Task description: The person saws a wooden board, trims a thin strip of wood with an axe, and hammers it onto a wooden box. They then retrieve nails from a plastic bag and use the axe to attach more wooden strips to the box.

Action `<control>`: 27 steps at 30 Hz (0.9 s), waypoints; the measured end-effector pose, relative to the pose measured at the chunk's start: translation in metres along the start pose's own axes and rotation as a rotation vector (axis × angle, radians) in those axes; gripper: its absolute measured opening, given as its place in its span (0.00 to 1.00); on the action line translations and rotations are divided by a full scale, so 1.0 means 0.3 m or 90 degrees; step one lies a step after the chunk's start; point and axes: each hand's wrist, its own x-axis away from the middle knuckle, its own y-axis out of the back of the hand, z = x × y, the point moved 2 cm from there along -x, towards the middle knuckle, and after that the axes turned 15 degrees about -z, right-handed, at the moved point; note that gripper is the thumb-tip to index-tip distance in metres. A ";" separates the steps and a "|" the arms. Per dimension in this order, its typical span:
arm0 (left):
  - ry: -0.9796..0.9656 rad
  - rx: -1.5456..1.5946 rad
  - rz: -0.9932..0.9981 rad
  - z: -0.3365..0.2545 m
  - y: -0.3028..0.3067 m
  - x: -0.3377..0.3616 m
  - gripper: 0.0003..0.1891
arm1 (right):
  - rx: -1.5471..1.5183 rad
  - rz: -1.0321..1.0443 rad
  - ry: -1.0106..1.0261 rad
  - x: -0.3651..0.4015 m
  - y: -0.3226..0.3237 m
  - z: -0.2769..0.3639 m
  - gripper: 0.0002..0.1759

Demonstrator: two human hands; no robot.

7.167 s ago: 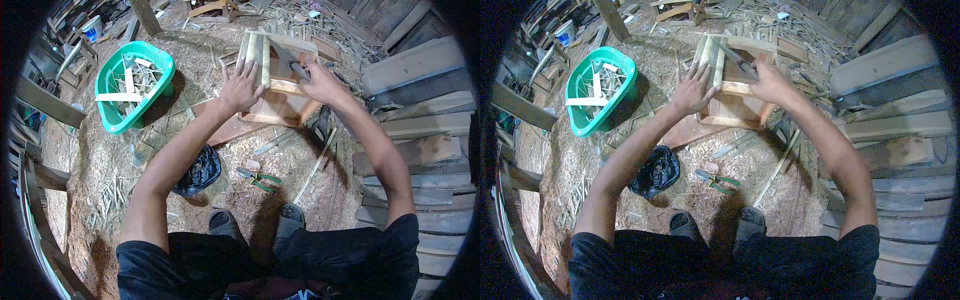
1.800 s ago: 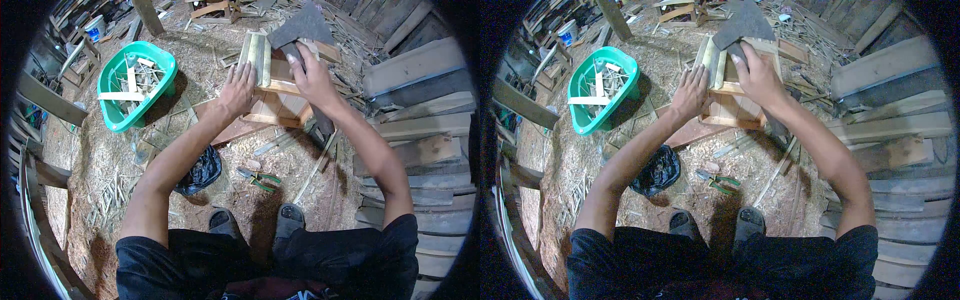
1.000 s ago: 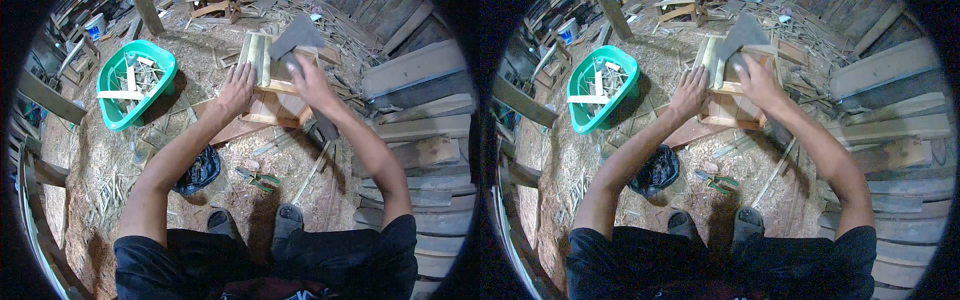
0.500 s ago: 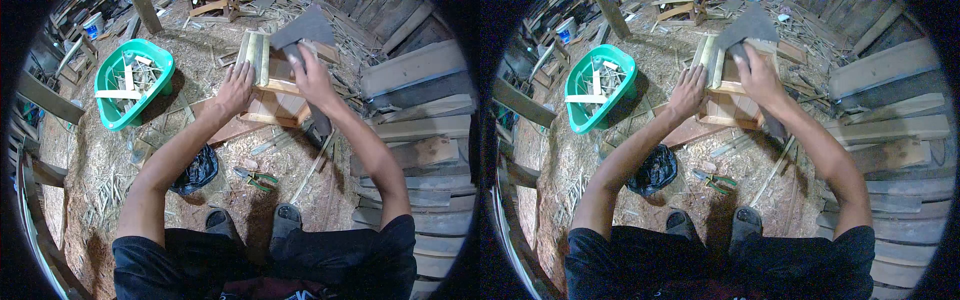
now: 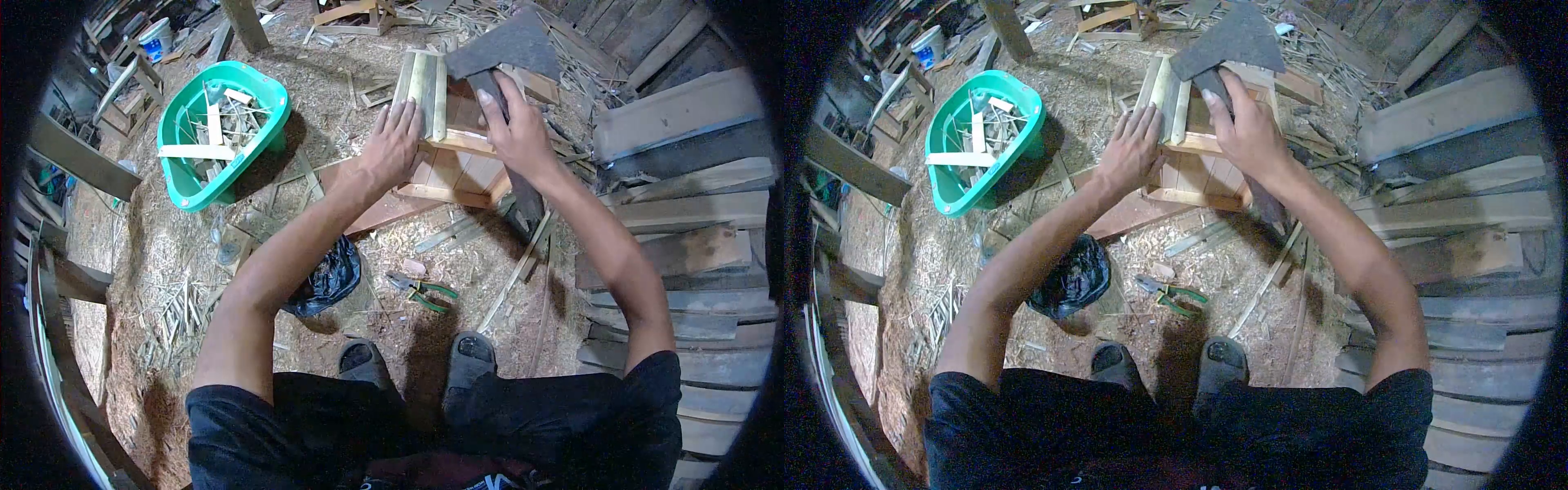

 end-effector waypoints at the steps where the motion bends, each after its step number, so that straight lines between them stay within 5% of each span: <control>1: -0.003 -0.002 -0.001 -0.004 -0.002 -0.002 0.42 | -0.020 0.011 -0.040 0.001 -0.001 0.002 0.26; 2: -0.005 0.000 0.000 -0.004 -0.002 -0.005 0.42 | -0.040 0.020 -0.079 0.001 0.001 0.001 0.25; 3: -0.006 0.002 0.000 0.001 -0.002 -0.005 0.42 | -0.009 -0.062 0.153 0.020 -0.025 -0.048 0.23; 6: 0.001 0.005 0.005 -0.007 0.018 -0.005 0.42 | 0.212 0.318 0.076 0.031 -0.034 -0.086 0.22; 7: 0.002 0.010 0.011 -0.020 0.025 0.000 0.41 | 0.187 0.322 0.117 0.011 -0.015 -0.088 0.22; 15: -0.005 0.007 -0.007 -0.002 0.005 -0.003 0.41 | 0.009 -0.035 0.071 -0.013 0.001 -0.023 0.23; 19: -0.010 0.015 0.014 -0.007 0.015 -0.006 0.40 | 0.222 0.320 0.090 0.034 -0.032 -0.085 0.19; 22: 0.007 0.084 0.018 0.002 0.021 -0.003 0.39 | 0.145 0.285 0.024 0.126 -0.047 -0.106 0.22; 24: 0.024 0.180 0.013 0.028 0.032 0.002 0.40 | 0.000 0.119 0.117 0.257 -0.076 -0.127 0.26; 27: 0.043 0.359 -0.016 0.059 0.059 0.064 0.41 | 0.056 0.381 0.001 0.428 -0.097 -0.189 0.27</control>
